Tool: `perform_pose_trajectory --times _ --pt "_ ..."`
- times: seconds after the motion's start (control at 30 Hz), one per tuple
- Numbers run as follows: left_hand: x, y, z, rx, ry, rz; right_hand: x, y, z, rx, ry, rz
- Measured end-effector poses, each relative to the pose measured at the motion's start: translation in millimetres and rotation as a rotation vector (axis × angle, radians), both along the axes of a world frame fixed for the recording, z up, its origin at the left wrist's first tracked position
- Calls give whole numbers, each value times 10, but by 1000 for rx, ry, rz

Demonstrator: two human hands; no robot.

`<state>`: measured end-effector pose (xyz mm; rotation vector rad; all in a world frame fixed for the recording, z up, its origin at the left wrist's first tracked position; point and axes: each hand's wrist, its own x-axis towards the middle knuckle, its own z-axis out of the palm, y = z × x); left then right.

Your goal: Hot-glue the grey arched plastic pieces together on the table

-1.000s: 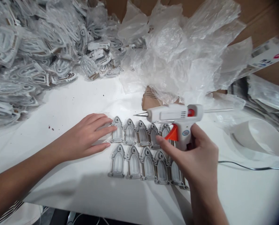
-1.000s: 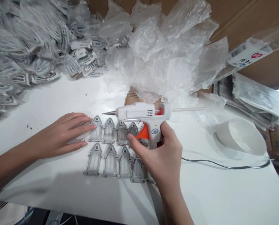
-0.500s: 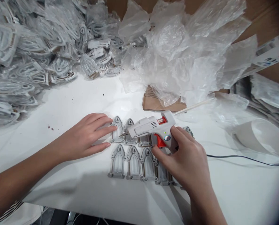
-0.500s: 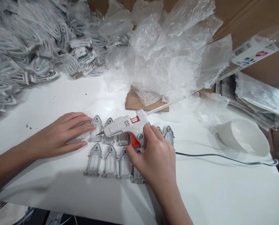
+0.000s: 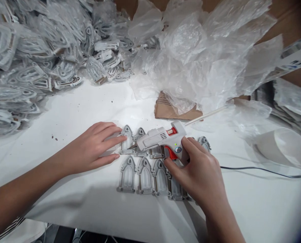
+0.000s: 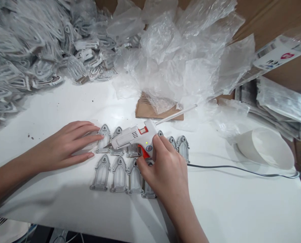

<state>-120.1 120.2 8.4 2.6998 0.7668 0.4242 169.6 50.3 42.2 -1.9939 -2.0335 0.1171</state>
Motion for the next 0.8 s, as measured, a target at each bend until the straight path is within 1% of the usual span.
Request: perform_pose_trajectory --times 0.17,0.37,0.57,0.8 --pt "-4 0 -1 16 17 -10 0 2 -20 26 -10 18" --pt "-8 -1 1 11 10 -5 -2 -5 -6 1 1 8" --pt "-1 2 -4 18 8 -9 -4 13 -10 15 -11 26" --pt "-4 4 -6 20 22 -19 -10 1 -20 48 -46 6"
